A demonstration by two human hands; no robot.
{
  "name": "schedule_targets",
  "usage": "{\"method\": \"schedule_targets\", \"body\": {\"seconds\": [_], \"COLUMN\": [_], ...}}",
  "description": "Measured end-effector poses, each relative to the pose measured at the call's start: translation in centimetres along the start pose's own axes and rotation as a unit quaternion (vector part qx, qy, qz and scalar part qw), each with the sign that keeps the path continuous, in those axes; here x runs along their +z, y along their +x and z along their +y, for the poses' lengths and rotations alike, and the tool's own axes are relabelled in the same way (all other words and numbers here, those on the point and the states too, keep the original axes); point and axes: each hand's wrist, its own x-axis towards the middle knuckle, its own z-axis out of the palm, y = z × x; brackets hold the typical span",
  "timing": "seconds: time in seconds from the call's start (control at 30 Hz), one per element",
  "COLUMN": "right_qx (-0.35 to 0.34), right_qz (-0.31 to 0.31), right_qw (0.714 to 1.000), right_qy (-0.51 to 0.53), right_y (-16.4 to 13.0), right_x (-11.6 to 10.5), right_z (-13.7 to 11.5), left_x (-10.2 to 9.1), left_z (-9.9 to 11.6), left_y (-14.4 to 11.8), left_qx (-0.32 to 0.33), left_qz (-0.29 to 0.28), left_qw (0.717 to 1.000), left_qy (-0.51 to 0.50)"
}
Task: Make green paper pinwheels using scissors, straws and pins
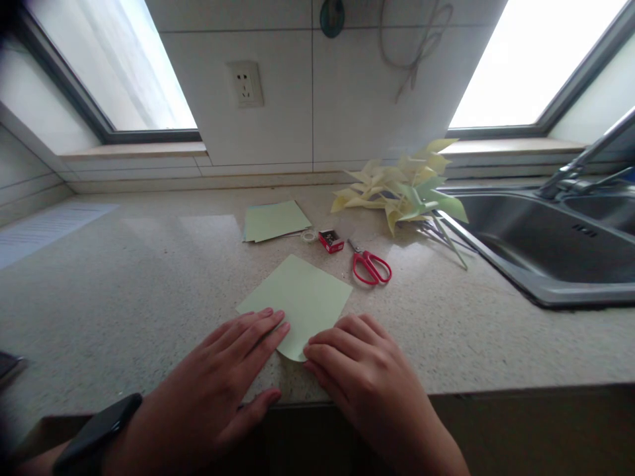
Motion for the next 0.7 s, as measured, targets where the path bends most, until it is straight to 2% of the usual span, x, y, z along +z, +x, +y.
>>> {"method": "schedule_targets", "body": {"seconds": [0.27, 0.33, 0.47, 0.7], "right_qx": [0.04, 0.046, 0.036, 0.025], "right_qz": [-0.099, -0.091, -0.036, -0.047], "right_qw": [0.994, 0.995, 0.997, 0.996], "right_qy": [0.011, 0.025, 0.054, 0.075], "right_y": [2.5, 2.4, 1.6, 1.8], "right_x": [-0.1, 0.0, 0.3, 0.2], "right_z": [-0.1, 0.0, 0.3, 0.2], "left_x": [0.6, 0.6, 0.3, 0.1], "left_z": [-0.3, -0.4, -0.4, -0.4], "left_y": [-0.2, -0.2, 0.0, 0.7], "left_qx": [-0.017, -0.011, 0.027, 0.038], "left_qz": [0.027, 0.032, 0.024, 0.026], "left_qw": [0.999, 0.999, 0.999, 0.999], "left_qy": [0.014, 0.01, -0.021, -0.027]}}
